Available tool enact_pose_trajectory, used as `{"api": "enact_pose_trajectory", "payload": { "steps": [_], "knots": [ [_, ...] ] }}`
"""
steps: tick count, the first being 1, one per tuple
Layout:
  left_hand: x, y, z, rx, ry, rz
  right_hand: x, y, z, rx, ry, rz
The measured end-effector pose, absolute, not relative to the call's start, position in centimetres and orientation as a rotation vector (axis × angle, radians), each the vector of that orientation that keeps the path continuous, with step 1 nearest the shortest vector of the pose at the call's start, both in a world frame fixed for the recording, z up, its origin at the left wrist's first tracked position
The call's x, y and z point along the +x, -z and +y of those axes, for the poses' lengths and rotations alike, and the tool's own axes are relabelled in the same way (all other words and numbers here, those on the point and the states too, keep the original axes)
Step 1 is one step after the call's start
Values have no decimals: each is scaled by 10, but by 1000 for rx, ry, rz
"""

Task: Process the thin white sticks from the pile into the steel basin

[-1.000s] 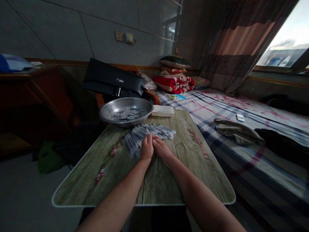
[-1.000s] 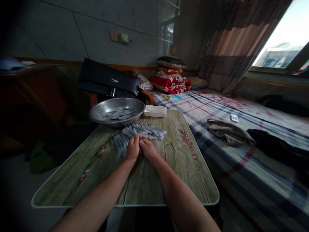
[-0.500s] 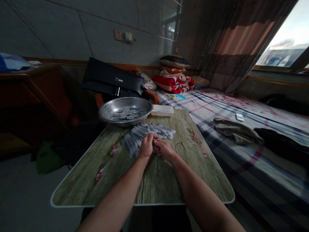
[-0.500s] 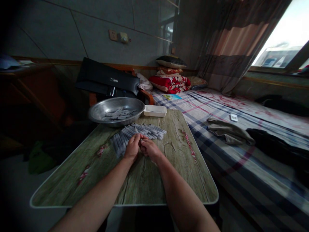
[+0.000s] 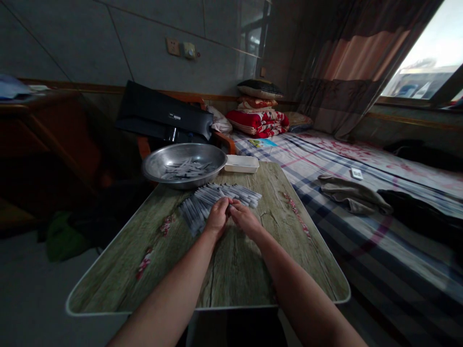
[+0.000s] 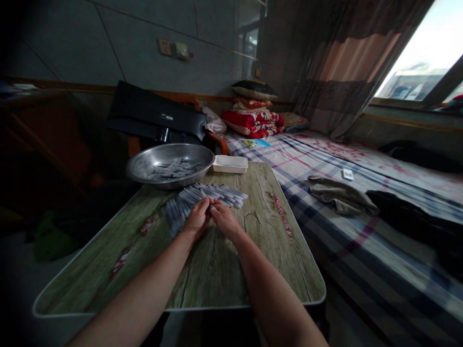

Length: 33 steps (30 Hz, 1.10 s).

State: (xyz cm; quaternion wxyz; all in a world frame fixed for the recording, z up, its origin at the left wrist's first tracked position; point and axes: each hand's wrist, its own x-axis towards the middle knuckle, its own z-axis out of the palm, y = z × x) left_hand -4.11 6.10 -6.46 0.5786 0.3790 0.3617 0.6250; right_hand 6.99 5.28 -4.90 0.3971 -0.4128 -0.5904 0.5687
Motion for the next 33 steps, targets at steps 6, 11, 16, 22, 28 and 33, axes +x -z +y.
{"api": "enact_pose_trajectory", "payload": {
  "steps": [6, 11, 16, 22, 28, 33],
  "knots": [
    [-43, 65, 61, 999, -1509, 946, 69, 57, 52, -1084, -1119, -1645],
    [-44, 67, 62, 1056, -1544, 978, 67, 58, 50, -1163, -979, -1599],
    [-46, 66, 62, 1030, -1538, 983, 61, 57, 48, -1035, -1234, -1420],
    [-44, 64, 62, 915, -1545, 942, 62, 57, 48, -893, -1409, -1368],
    [-45, 62, 61, 901, -1527, 939, 61, 56, 45, -929, -1469, -1340],
    [-54, 55, 62, 855, -1634, 944, 69, 49, 47, -1011, -1492, -1324]
  ]
}}
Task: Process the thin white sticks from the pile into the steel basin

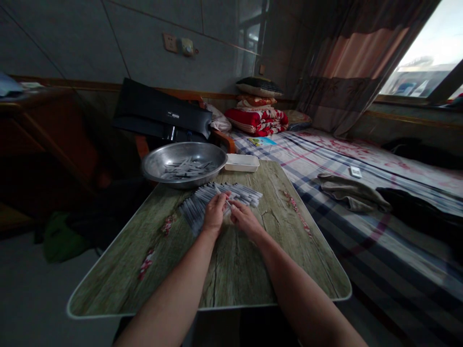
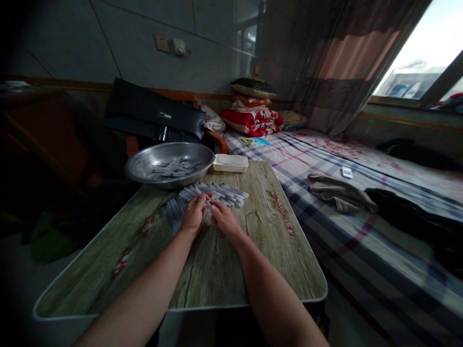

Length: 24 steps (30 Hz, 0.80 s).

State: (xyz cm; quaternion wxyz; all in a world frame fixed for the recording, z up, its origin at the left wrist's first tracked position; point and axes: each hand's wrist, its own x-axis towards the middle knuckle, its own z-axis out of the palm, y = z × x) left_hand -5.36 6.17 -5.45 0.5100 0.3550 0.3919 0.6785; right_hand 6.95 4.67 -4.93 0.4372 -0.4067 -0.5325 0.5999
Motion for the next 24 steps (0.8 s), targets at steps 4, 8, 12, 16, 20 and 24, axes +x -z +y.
{"api": "enact_pose_trajectory", "payload": {
  "steps": [4, 8, 12, 16, 20, 24],
  "knots": [
    [-61, 48, 58, 763, -1567, 964, 85, 48, 57, -1118, -1389, -1152],
    [-63, 43, 51, 737, -1313, 782, 90, 49, 61, -1067, -1455, -1004],
    [-67, 43, 49, 686, -1069, 633, 88, 49, 59, -1000, -1605, -946],
    [-73, 45, 49, 667, -886, 550, 89, 48, 58, -1020, -1643, -970],
    [-75, 46, 50, 652, -836, 519, 92, 47, 58, -1012, -1650, -1045],
    [-71, 45, 50, 635, -898, 520, 92, 46, 57, -1058, -1680, -1061]
  ]
}}
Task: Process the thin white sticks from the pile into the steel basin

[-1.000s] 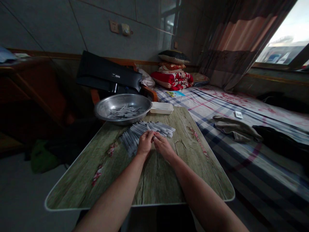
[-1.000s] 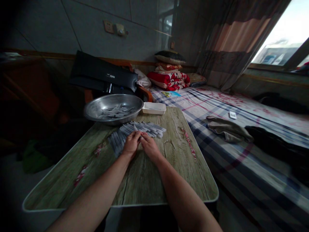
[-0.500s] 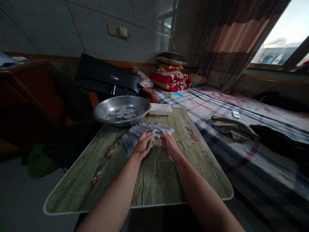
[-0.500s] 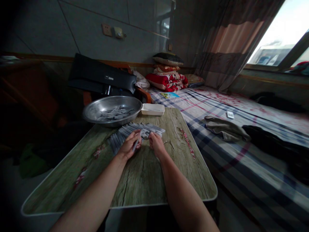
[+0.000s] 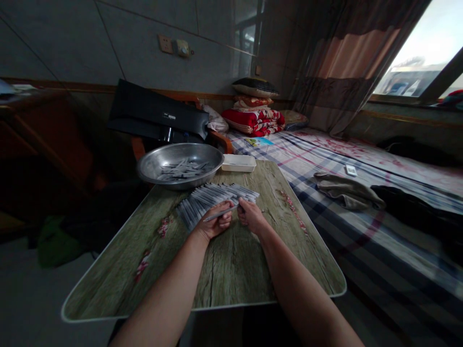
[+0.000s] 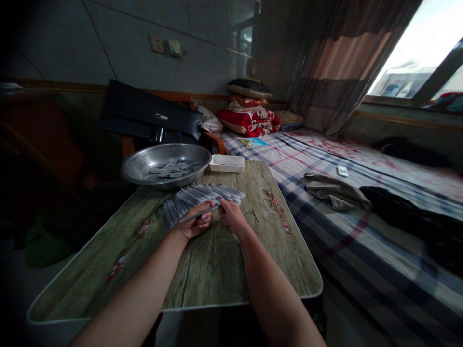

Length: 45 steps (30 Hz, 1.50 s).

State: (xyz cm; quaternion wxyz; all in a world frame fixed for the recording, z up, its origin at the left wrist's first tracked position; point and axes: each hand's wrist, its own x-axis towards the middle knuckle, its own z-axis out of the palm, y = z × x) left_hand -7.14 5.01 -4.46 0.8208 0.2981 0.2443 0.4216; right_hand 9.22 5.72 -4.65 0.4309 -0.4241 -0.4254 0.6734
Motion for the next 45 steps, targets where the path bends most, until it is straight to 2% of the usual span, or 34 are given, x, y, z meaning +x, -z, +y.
{"api": "enact_pose_trajectory", "payload": {
  "steps": [8, 14, 18, 37, 45],
  "knots": [
    [-61, 43, 47, 651, -1130, 654, 91, 48, 59, -1032, -1680, -901],
    [-54, 50, 52, 732, -1399, 778, 84, 47, 55, -1003, -1566, -1007],
    [-55, 52, 54, 689, -1405, 792, 82, 43, 52, -929, -1519, -985],
    [-56, 55, 55, 712, -1416, 803, 84, 43, 53, -1084, -1591, -1011],
    [-55, 55, 55, 685, -1427, 808, 84, 42, 53, -984, -1603, -955]
  ]
}}
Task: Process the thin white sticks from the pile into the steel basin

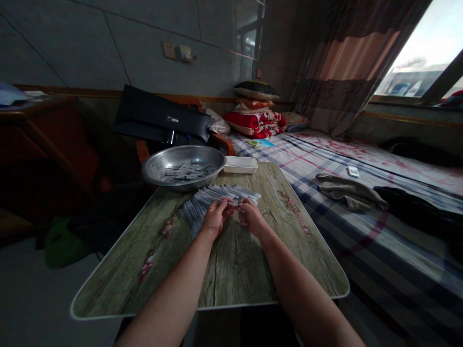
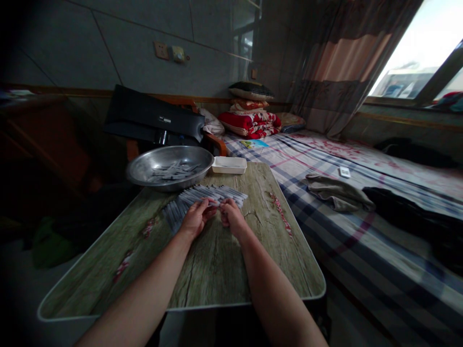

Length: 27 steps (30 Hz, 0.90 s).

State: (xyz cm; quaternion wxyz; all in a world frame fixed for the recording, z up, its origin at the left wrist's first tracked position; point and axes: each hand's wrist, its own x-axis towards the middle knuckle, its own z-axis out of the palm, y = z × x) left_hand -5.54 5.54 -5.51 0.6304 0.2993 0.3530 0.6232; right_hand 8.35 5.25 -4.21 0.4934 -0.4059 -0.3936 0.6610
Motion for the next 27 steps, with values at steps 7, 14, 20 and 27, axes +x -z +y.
{"api": "enact_pose_trajectory", "payload": {
  "steps": [7, 14, 20, 27],
  "knots": [
    [-55, 55, 55, 730, -1444, 798, 83, 44, 52, -1025, -1624, -1052],
    [-55, 54, 54, 767, -1443, 813, 85, 43, 52, -1070, -1664, -1012],
    [-56, 54, 55, 766, -1485, 830, 82, 49, 53, -1019, -1571, -1090],
    [-60, 53, 57, 707, -1564, 852, 86, 39, 51, -911, -1755, -865]
  ]
}}
